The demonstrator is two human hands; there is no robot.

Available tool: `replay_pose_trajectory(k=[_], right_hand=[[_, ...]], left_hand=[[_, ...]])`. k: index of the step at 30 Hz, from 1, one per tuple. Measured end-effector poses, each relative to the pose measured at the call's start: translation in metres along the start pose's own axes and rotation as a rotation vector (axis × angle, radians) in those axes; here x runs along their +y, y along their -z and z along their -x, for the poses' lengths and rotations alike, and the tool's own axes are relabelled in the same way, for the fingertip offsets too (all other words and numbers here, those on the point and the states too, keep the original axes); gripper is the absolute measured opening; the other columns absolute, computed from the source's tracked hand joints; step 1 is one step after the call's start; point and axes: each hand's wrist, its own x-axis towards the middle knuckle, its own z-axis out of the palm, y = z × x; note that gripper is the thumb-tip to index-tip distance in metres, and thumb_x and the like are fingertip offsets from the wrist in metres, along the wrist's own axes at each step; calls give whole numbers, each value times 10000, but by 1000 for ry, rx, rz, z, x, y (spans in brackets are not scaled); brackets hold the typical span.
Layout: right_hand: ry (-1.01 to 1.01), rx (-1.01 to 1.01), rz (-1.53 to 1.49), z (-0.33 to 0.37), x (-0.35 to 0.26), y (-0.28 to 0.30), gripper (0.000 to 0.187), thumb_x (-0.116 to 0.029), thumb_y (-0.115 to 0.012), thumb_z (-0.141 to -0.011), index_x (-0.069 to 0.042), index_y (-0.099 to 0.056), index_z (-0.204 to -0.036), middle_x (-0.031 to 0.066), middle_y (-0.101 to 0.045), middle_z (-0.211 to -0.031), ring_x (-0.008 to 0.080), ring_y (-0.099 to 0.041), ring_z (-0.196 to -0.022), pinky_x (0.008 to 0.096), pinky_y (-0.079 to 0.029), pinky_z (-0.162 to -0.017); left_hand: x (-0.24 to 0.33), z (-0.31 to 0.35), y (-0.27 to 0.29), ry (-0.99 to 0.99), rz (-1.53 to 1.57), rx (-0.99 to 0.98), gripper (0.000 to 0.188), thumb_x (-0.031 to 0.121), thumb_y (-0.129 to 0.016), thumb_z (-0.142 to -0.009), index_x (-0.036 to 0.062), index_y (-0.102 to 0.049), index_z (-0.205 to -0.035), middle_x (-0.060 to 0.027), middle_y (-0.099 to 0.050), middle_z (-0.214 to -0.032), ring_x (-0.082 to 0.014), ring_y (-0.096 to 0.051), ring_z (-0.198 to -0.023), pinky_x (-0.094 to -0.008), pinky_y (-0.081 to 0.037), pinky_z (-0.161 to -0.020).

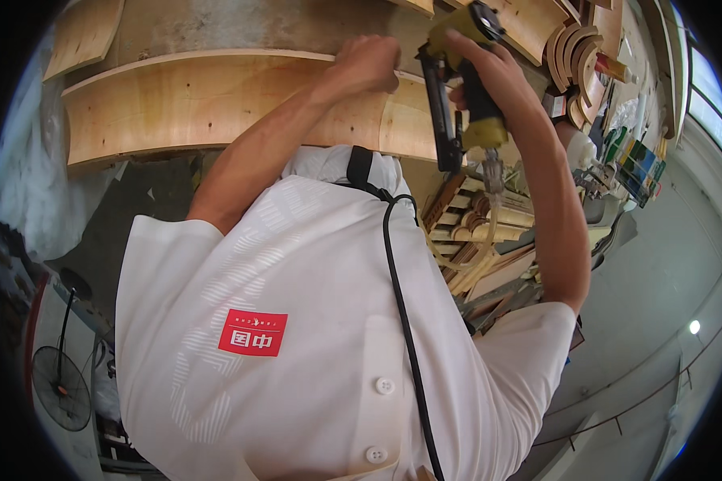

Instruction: Nailing curved wood panels together using a pneumatic nail gun in a furniture workshop.

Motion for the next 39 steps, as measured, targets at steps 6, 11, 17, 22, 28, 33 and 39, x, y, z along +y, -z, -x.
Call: replay_pose_trajectory(k=[6,11,17,22,28,33,39], right_hand=[[120,63,-32,39,48,7,313,-227,-712,-817,23,-634,-988,81,-647,-757,149,-609,-494,283,-495,-461],[54,87,-11,66,110,-10,216,-98,-672,-780,61,-644,-923,85,-648,-681,137,-613,-520,279,-490,-483],[122,157,-330,82,151,-50,207,2,-636,-783,52,-641,-983,77,-645,-731,149,-614,-532,275,-496,-489],[163,211,-283,85,173,-80,229,4,-638,-799,62,-620,-1020,71,-644,-753,142,-624,-560,272,-509,-510],[110,328,-333,90,168,-112,237,19,-642,-790,57,-621,-1023,71,-645,-767,147,-629,-580,287,-526,-527],[53,439,-375,81,152,-123,197,1,-642,-798,57,-633,-986,73,-646,-759,145,-627,-574,288,-528,-524],[-193,343,-414,89,133,-118,275,-52,-633,-745,52,-656,-998,89,-681,-807,144,-626,-744,299,-495,-672]], left_hand=[[-2,-1,0,-61,-31,-40,370,216,-788,-601,47,-738,-926,-173,-710,-891,-336,-682,-882,-422,-535,-775],[-10,-3,-2,-130,-21,-86,419,261,-775,-617,39,-727,-969,-181,-704,-878,-344,-677,-878,-433,-533,-762],[-6,-5,4,-234,-183,-127,460,283,-785,-647,43,-712,-1032,-201,-697,-949,-359,-669,-929,-443,-521,-823],[6,-5,6,-157,-243,-205,487,251,-798,-625,43,-705,-1056,-213,-691,-1013,-373,-654,-992,-479,-503,-864],[-5,-18,-2,-326,-190,-175,306,132,-705,-564,-28,-679,-823,-255,-669,-862,-414,-656,-897,-496,-527,-752],[-9,-30,-4,-388,-176,-239,240,103,-657,-546,-35,-648,-742,-272,-645,-787,-446,-649,-799,-503,-531,-662],[-11,-24,-7,-394,-101,-173,211,103,-666,-550,-39,-638,-704,-269,-637,-747,-450,-648,-750,-505,-529,-646]])
